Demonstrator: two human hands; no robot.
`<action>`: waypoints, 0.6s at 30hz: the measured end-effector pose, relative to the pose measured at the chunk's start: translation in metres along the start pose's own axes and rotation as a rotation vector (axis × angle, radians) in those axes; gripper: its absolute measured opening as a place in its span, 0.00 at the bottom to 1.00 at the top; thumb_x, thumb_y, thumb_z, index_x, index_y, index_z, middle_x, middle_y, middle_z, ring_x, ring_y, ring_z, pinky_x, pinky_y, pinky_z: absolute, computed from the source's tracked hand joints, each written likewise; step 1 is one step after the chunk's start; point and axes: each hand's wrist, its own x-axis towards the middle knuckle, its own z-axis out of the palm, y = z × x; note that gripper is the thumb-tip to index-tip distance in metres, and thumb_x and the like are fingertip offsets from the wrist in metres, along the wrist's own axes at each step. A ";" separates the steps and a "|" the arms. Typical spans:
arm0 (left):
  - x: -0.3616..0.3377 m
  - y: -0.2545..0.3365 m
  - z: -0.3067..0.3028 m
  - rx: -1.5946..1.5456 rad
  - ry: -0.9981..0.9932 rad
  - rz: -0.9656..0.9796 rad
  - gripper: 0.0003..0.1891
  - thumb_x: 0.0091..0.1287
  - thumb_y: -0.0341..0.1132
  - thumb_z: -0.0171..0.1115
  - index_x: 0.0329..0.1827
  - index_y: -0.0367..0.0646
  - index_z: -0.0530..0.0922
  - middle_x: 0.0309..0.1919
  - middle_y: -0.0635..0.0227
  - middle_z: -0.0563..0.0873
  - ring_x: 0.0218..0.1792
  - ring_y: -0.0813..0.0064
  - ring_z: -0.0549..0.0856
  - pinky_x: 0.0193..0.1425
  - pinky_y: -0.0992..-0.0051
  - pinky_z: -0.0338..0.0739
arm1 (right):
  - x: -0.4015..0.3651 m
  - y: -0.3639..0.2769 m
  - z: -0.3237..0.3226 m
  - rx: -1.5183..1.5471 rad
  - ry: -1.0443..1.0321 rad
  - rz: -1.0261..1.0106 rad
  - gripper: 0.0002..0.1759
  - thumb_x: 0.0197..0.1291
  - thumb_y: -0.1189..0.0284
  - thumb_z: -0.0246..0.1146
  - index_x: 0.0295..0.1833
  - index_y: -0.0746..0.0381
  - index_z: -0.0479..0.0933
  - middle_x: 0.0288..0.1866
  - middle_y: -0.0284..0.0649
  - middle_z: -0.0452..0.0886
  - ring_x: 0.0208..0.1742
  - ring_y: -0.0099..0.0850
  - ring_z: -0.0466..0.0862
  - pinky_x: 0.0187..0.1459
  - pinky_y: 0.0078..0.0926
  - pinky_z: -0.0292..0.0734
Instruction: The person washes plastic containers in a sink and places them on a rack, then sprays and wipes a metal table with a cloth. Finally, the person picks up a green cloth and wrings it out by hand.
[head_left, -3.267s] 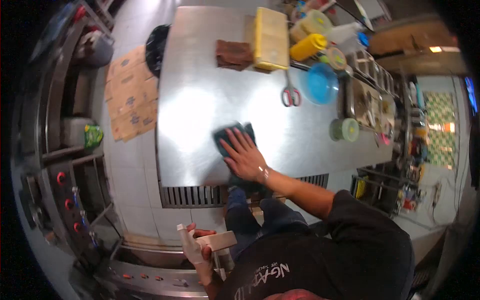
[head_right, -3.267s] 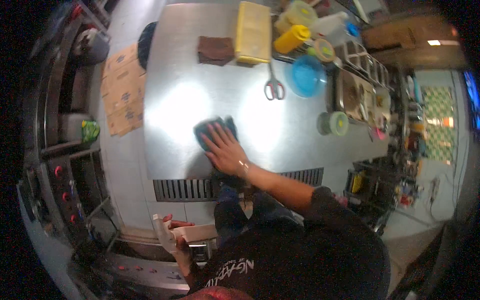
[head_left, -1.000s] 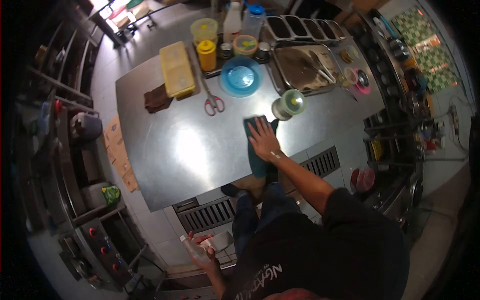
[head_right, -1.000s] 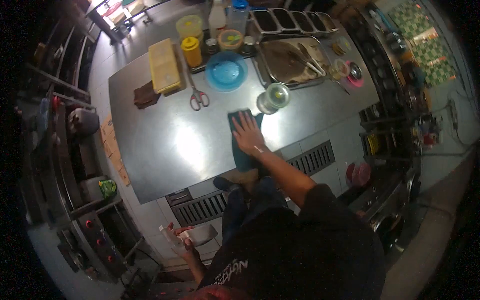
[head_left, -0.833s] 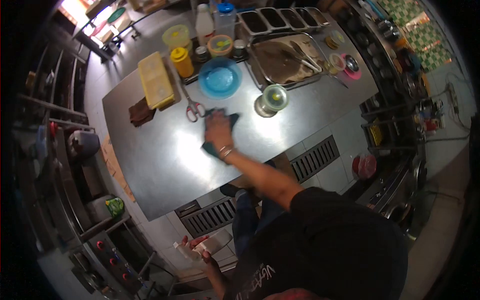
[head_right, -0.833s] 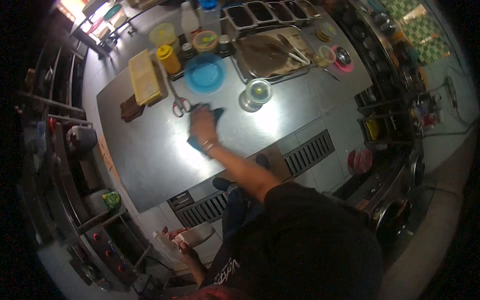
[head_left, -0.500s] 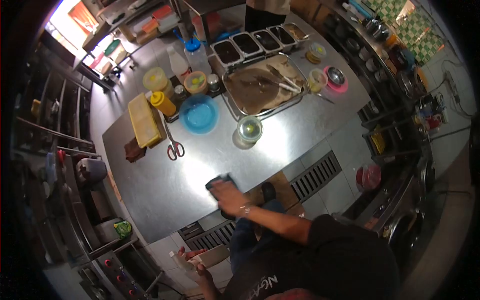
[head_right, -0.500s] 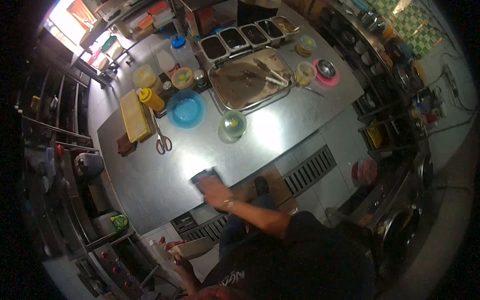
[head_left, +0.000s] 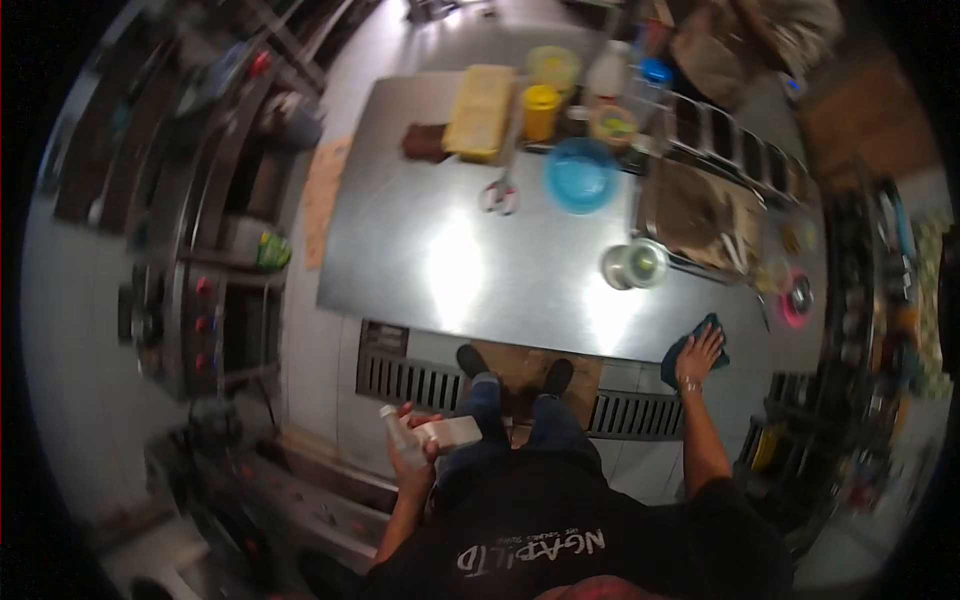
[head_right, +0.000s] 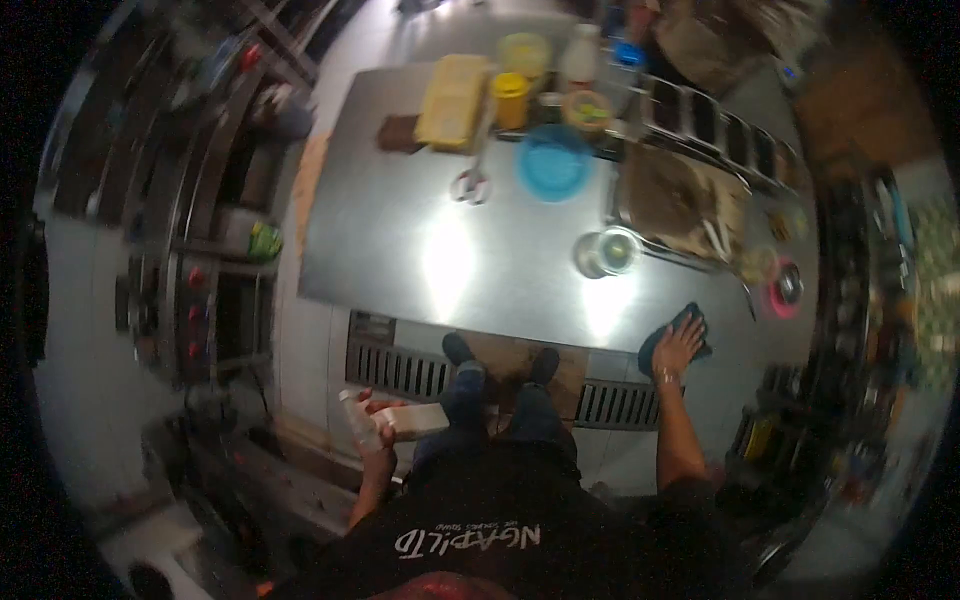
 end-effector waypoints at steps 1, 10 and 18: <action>-0.004 -0.005 -0.011 0.052 0.001 -0.009 0.43 0.58 0.50 0.73 0.67 0.36 0.58 0.43 0.60 0.81 0.46 0.68 0.83 0.53 0.67 0.77 | -0.019 -0.016 0.003 0.021 0.027 -0.124 0.34 0.70 0.61 0.45 0.77 0.66 0.49 0.80 0.54 0.43 0.80 0.53 0.43 0.76 0.53 0.41; -0.006 -0.064 -0.076 0.247 0.191 -0.065 0.37 0.59 0.33 0.73 0.67 0.40 0.59 0.53 0.57 0.77 0.56 0.68 0.78 0.58 0.68 0.75 | -0.085 -0.345 -0.003 0.034 -0.232 -0.897 0.35 0.67 0.62 0.51 0.76 0.65 0.55 0.80 0.55 0.44 0.80 0.54 0.42 0.75 0.55 0.39; -0.003 -0.147 -0.102 -0.178 0.371 -0.221 0.40 0.55 0.23 0.71 0.69 0.41 0.58 0.62 0.63 0.72 0.60 0.65 0.75 0.56 0.65 0.80 | -0.048 -0.606 0.021 0.086 0.057 -1.232 0.32 0.69 0.61 0.45 0.76 0.61 0.56 0.79 0.52 0.49 0.79 0.53 0.47 0.75 0.56 0.39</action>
